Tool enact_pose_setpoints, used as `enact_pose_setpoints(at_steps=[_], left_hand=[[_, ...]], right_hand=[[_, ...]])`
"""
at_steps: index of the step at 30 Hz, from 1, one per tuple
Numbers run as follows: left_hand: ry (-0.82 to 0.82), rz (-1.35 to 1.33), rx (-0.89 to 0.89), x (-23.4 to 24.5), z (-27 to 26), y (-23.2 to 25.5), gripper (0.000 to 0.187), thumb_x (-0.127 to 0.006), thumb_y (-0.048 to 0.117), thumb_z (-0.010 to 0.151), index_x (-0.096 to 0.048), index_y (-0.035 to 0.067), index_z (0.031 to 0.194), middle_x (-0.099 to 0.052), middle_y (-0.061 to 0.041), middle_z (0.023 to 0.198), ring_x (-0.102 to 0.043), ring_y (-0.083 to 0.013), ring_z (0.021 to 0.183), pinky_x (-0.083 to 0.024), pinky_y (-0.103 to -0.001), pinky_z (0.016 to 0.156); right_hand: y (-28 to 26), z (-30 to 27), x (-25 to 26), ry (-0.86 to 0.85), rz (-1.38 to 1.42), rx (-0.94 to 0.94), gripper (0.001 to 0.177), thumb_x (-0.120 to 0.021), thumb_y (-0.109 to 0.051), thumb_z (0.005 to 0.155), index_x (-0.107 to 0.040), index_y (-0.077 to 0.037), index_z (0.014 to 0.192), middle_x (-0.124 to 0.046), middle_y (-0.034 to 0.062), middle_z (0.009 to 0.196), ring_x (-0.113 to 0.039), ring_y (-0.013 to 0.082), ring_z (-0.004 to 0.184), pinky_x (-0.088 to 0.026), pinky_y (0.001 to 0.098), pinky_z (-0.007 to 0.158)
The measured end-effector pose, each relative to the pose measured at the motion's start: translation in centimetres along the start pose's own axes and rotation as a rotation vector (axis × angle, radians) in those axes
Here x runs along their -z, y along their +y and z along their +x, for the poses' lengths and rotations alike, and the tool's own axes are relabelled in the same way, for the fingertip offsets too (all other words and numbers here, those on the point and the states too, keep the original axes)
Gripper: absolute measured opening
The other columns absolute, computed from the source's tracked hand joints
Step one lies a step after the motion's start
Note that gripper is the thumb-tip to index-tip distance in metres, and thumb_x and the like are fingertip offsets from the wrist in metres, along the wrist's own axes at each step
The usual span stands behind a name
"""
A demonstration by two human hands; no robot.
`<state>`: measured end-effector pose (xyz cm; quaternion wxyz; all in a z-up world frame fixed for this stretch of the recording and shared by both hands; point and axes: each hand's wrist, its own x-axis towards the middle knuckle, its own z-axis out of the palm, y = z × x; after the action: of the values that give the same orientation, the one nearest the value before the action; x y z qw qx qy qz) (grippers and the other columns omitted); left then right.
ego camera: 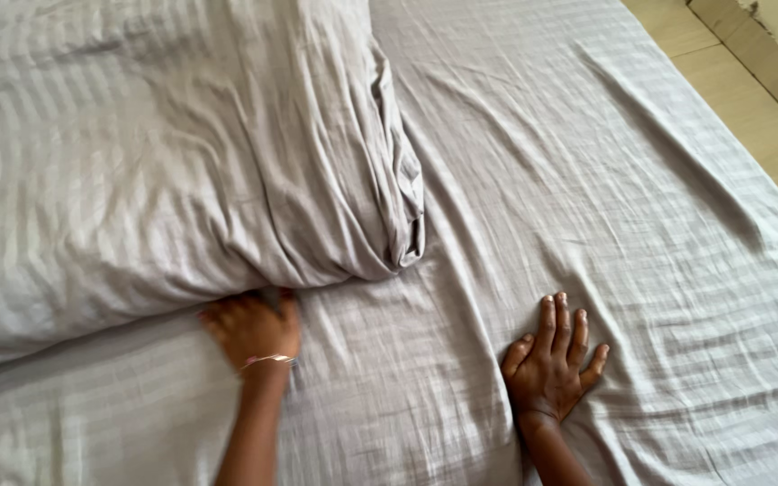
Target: The person smooths a light gray striped bed sheet by hand across the mattress surface. They repeatedly press and glide their hands over the fabric to remove wrinkles, working from the foot of the bed toward the head and along the sides.
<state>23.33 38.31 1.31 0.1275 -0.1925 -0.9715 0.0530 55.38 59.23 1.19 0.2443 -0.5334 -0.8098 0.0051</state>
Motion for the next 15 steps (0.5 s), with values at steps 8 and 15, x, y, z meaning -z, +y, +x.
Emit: enact_pose_setpoints(at_steps=[8, 15], left_hand=[[0.184, -0.577, -0.628, 9.5, -8.1, 18.8, 0.079, -0.039, 0.057, 0.096, -0.041, 0.001, 0.151, -0.044, -0.023, 0.159, -0.039, -0.0355, 0.146, -0.023, -0.056, 0.116], [0.033, -1.003, -0.174, 5.8, -7.4, -1.9, 0.052, -0.067, 0.02, 0.093, -0.06, 0.018, 0.144, -0.067, -0.005, 0.122, -0.058, -0.0253, 0.121, -0.036, -0.055, 0.119]], right_hand=[[0.1, 0.2, -0.3, 0.007, -0.015, -0.011, 0.063, -0.038, -0.03, 0.094, -0.045, -0.021, 0.156, -0.041, -0.0015, 0.165, -0.032, 0.0241, 0.155, -0.007, 0.0603, 0.127], [0.2, 0.2, -0.5, 0.015, -0.011, -0.007, 0.062, -0.038, -0.029, 0.095, -0.044, -0.021, 0.156, -0.041, -0.0016, 0.165, -0.031, 0.0242, 0.155, -0.007, 0.0607, 0.127]])
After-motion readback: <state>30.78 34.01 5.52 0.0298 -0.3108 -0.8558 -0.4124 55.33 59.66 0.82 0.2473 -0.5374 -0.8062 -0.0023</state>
